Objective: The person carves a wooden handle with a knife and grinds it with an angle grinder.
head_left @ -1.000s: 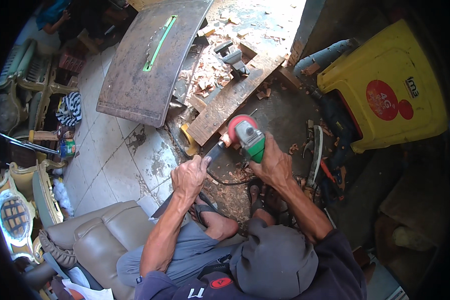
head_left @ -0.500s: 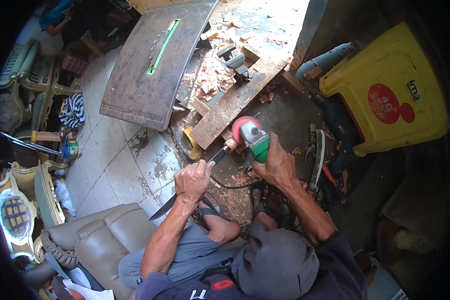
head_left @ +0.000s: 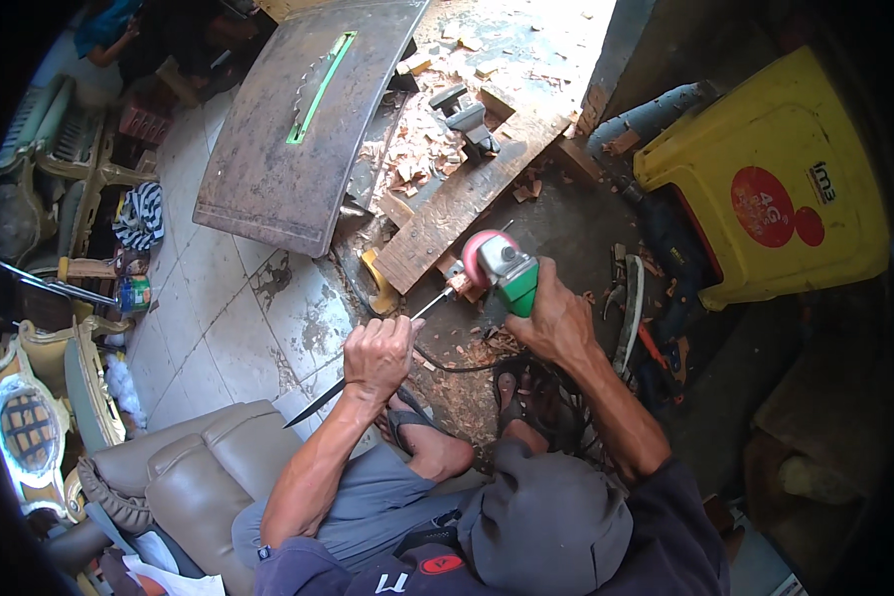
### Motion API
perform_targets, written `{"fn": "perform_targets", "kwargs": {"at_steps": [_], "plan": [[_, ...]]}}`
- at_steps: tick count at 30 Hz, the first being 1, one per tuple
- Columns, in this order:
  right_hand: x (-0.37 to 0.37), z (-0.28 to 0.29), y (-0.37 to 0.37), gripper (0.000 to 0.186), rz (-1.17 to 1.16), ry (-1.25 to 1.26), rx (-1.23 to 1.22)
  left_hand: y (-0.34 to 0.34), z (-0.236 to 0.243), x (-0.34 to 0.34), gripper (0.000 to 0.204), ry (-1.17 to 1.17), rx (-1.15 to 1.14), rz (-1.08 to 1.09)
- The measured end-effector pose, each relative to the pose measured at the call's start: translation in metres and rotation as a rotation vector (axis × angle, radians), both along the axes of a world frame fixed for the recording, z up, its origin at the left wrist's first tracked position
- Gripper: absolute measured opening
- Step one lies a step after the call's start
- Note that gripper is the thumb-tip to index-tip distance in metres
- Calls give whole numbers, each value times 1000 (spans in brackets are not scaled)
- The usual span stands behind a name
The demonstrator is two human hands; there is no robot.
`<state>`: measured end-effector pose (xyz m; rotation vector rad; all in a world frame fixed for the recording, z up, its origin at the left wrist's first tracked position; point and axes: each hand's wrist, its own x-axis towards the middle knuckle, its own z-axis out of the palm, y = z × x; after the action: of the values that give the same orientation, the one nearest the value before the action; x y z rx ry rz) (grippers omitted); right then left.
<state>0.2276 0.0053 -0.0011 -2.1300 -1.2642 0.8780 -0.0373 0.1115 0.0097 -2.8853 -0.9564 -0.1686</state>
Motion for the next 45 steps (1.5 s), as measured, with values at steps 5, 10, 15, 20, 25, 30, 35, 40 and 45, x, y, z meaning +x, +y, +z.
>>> {"fn": "perform_targets", "kwargs": {"at_steps": [5, 10, 15, 20, 25, 30, 35, 40, 45], "plan": [[2, -1, -2, 67, -41, -23, -37, 2, 3, -2, 28, 57, -5, -50], [5, 1, -7, 67, 7, -14, -37, 3, 6, -4, 21, 103, -12, -93], [4, 3, -10, 65, 10, -8, 3, 4, 8, 0, 12, 122, -7, -120], [4, -4, -8, 64, -29, -17, -7, 7, 10, 4, 7, 130, 5, -146], [-1, 6, -6, 63, 18, -11, -19, 9, 11, 0, 6, 140, -9, -152], [2, 7, -3, 63, 52, -16, 0, 7, 14, 1, 6, 129, 1, -163], [4, 7, -2, 63, 32, -48, -36, 6, 16, 3, 5, 134, -9, -162], [5, 13, 1, 65, 41, -51, -47, 8, 16, 2, 6, 128, -7, -183], [9, 25, 5, 69, 119, -46, -79, 10, 14, -1, 5, 130, -5, -179]]}}
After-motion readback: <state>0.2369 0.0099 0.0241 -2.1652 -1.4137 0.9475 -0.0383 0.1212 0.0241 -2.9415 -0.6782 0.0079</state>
